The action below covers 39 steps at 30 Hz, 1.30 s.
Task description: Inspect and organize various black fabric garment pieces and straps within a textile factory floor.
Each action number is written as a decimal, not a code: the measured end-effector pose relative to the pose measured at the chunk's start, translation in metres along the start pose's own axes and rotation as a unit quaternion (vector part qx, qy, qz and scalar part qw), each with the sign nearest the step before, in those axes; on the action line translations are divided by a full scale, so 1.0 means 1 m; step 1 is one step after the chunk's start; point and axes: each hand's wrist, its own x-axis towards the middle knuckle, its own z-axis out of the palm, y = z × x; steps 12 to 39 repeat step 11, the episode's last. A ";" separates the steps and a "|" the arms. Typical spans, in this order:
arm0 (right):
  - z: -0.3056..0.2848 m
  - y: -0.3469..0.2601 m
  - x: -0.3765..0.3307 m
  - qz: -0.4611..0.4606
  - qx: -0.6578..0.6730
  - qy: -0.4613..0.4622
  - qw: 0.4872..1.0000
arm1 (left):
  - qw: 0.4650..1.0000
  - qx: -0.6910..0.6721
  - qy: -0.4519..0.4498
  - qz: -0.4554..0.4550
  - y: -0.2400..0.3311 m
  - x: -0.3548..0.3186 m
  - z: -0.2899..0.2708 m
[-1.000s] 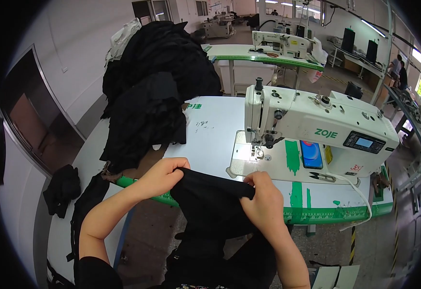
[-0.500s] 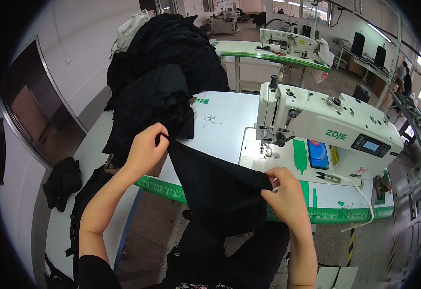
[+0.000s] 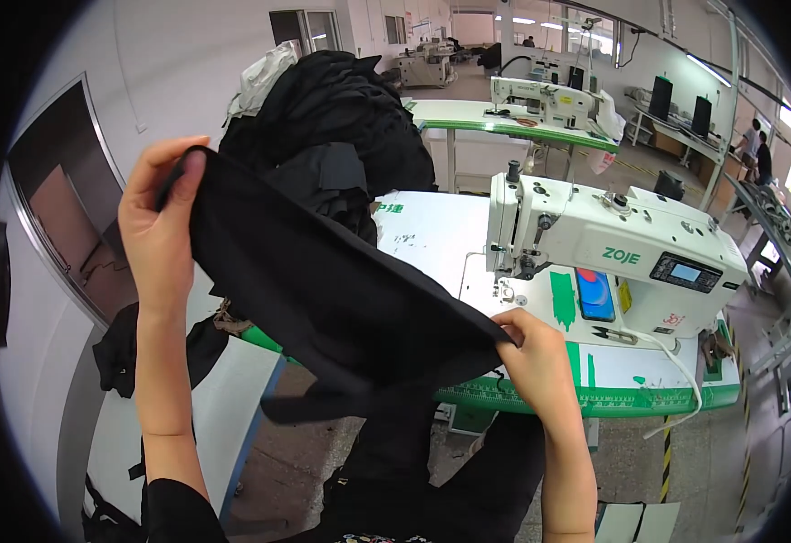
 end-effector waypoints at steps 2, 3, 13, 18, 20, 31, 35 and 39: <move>0.000 0.004 0.001 -0.003 0.099 -0.006 0.995 | 1.000 -0.001 0.027 0.007 0.006 0.002 -0.007; 0.000 0.006 0.002 -0.005 0.198 -0.016 0.980 | 1.000 -0.001 0.028 0.010 0.006 0.004 -0.012; 0.009 0.022 0.012 0.088 0.342 -0.062 0.933 | 0.988 0.020 -0.053 -0.142 -0.043 0.015 -0.030; 0.009 0.022 0.012 0.088 0.342 -0.062 0.933 | 0.988 0.020 -0.053 -0.142 -0.043 0.015 -0.030; 0.009 0.022 0.012 0.088 0.342 -0.062 0.933 | 0.988 0.020 -0.053 -0.142 -0.043 0.015 -0.030; 0.009 0.022 0.012 0.088 0.342 -0.062 0.933 | 0.988 0.020 -0.053 -0.142 -0.043 0.015 -0.030; 0.009 0.022 0.012 0.088 0.342 -0.062 0.933 | 0.988 0.020 -0.053 -0.142 -0.043 0.015 -0.030; 0.009 0.022 0.012 0.088 0.342 -0.062 0.933 | 0.988 0.020 -0.053 -0.142 -0.043 0.015 -0.030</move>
